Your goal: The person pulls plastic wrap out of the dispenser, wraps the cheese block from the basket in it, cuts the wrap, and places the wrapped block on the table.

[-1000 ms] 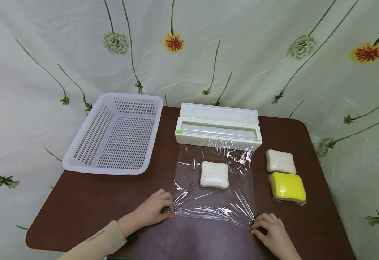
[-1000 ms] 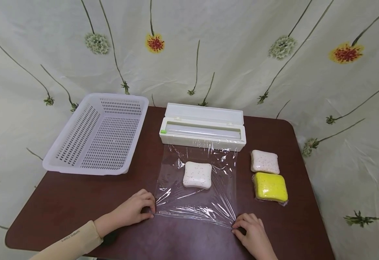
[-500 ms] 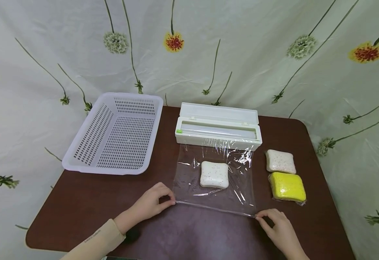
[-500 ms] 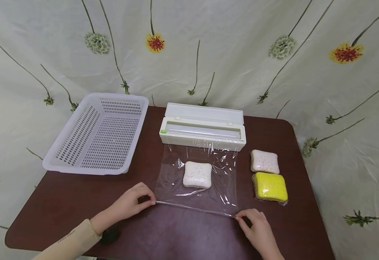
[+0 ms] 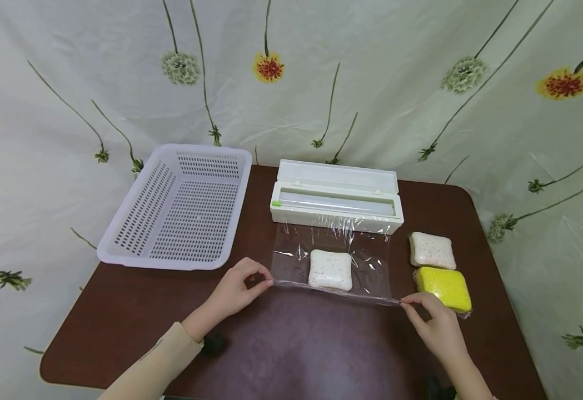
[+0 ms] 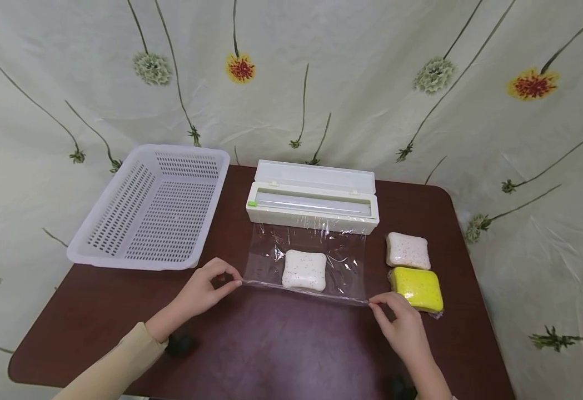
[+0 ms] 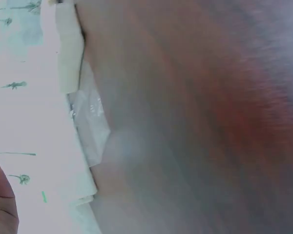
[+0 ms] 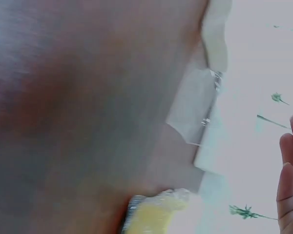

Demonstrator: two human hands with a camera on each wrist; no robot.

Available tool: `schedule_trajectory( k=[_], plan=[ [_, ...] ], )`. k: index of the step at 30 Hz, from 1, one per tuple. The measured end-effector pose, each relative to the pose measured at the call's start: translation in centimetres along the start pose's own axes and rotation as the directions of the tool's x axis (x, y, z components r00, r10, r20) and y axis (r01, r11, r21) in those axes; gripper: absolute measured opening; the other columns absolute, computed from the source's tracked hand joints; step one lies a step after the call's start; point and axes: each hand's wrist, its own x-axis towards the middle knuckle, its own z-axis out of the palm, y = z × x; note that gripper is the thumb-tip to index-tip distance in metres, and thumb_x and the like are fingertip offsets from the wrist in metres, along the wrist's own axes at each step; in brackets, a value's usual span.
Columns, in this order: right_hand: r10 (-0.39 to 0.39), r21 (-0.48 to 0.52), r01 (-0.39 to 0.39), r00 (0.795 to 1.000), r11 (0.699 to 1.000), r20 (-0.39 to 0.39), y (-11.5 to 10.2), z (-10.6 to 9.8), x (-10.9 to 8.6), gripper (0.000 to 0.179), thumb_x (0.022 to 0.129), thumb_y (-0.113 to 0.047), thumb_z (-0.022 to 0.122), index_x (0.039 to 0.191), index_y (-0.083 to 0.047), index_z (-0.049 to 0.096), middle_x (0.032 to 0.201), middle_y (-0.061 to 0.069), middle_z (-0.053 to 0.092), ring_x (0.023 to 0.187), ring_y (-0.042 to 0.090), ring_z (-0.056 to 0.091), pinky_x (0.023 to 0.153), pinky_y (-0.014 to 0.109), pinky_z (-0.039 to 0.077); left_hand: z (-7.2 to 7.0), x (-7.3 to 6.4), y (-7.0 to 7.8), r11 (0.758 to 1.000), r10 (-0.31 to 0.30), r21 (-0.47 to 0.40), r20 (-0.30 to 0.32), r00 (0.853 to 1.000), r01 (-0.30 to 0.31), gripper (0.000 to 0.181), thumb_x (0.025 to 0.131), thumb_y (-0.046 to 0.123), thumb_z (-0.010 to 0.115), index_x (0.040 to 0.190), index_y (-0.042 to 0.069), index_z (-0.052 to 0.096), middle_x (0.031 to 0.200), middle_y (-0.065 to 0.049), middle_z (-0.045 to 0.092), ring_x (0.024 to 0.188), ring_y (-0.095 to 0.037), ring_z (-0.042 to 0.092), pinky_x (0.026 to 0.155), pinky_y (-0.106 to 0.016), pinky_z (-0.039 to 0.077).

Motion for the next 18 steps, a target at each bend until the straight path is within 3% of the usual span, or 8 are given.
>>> schedule_trajectory(
  k=[8, 14, 18],
  plan=[
    [0.052, -0.002, -0.052, 0.998, 0.999, -0.017, 1.0, 0.9, 3.2, 0.030, 0.065, 0.010, 0.084, 0.091, -0.001, 0.074, 0.083, 0.009, 0.071, 0.074, 0.016, 0.056, 0.072, 0.004, 0.042, 0.6, 2.4, -0.3, 0.999, -0.045, -0.025, -0.098, 0.994, 0.043, 0.007, 0.086, 0.013, 0.076, 0.088, 0.018, 0.071, 0.085, 0.003, 0.064, 0.079, -0.015, 0.055, 0.071, -0.026, 0.048],
    [0.110, -0.019, -0.110, 0.994, 0.994, -0.025, 2.4, 2.3, 4.3, 0.022, 0.070, 0.006, 0.083, 0.089, -0.001, 0.073, 0.082, 0.010, 0.069, 0.074, 0.021, 0.057, 0.067, 0.007, 0.041, 1.8, 3.8, -1.1, 0.990, -0.136, -0.074, -0.184, 0.974, 0.124, 0.004, 0.088, 0.015, 0.074, 0.088, 0.013, 0.071, 0.082, -0.001, 0.063, 0.076, -0.013, 0.055, 0.068, -0.024, 0.047],
    [0.159, -0.026, -0.159, 0.987, 0.987, -0.020, 3.0, 3.3, 5.0, 0.018, 0.075, 0.003, 0.081, 0.090, -0.001, 0.073, 0.085, 0.011, 0.069, 0.076, 0.021, 0.059, 0.068, 0.008, 0.041, 2.8, 4.8, -1.8, 0.989, -0.145, -0.057, -0.243, 0.959, 0.136, 0.007, 0.089, 0.017, 0.073, 0.090, 0.009, 0.072, 0.082, -0.003, 0.063, 0.074, -0.014, 0.055, 0.066, -0.024, 0.047]
  ],
)
